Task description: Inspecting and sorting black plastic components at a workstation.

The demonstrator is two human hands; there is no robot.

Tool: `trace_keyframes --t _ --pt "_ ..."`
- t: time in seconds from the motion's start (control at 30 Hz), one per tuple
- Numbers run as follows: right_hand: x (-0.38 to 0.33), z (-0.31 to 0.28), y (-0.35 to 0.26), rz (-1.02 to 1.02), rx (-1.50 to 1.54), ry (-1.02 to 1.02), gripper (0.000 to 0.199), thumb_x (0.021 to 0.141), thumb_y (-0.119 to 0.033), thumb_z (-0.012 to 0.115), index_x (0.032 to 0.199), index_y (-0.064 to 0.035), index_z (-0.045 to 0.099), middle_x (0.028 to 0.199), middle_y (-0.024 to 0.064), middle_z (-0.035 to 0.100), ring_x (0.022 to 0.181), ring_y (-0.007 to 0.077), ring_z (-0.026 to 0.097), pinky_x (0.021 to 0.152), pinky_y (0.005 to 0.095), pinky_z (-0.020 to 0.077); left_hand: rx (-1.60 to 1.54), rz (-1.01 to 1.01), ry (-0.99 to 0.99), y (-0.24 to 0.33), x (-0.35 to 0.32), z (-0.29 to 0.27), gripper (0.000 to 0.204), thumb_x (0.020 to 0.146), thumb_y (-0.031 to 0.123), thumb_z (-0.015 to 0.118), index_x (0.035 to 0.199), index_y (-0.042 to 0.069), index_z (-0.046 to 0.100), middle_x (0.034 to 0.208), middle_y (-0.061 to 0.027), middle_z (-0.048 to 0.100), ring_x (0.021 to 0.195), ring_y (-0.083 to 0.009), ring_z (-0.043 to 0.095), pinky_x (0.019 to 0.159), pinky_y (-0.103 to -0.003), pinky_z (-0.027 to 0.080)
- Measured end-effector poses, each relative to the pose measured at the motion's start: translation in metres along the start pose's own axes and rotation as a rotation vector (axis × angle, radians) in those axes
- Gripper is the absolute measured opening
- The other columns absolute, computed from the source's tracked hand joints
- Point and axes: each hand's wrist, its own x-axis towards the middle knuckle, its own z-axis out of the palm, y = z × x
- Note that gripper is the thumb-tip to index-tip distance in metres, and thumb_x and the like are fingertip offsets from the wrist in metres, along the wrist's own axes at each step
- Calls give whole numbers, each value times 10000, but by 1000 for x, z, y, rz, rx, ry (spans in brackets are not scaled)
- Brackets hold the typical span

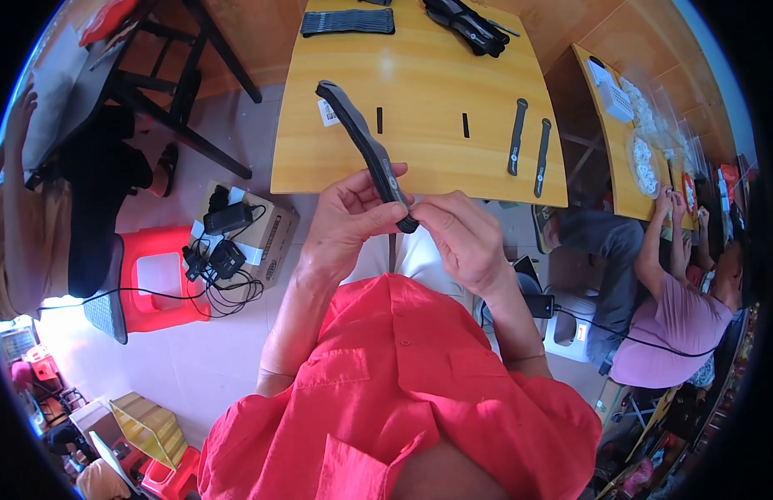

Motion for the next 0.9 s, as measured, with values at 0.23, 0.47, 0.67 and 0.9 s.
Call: trace_keyframes --t 0.23,0.47,0.67,0.9 --pt "0 0 -5 128 70 7 231 645 109 592 857 32 544 764 129 548 659 276 566 532 322 463 4 13 -35 -5 1 0 479 757 37 671 1195 -3 482 913 -66 629 798 -117 620 682 -220 516" --pt "-2 -1 -5 92 34 -3 240 648 104 597 874 37 552 787 123 549 676 269 563 540 317 468 12 -3 -15 -5 1 1 485 765 54 668 1208 6 476 910 -59 629 805 -111 612 702 -229 510" --pt "3 -9 -14 22 -184 -117 270 613 100 584 874 36 551 795 104 528 707 254 551 538 326 468 111 -13 -8 -1 3 3 481 770 56 663 1210 7 475 910 -56 629 805 -108 609 703 -231 507" --pt "5 -7 -9 146 20 -43 200 653 93 586 831 14 541 732 102 514 653 270 543 516 346 447 76 -47 -29 7 1 15 459 788 60 645 1210 1 474 891 -44 612 787 -102 600 690 -228 516"
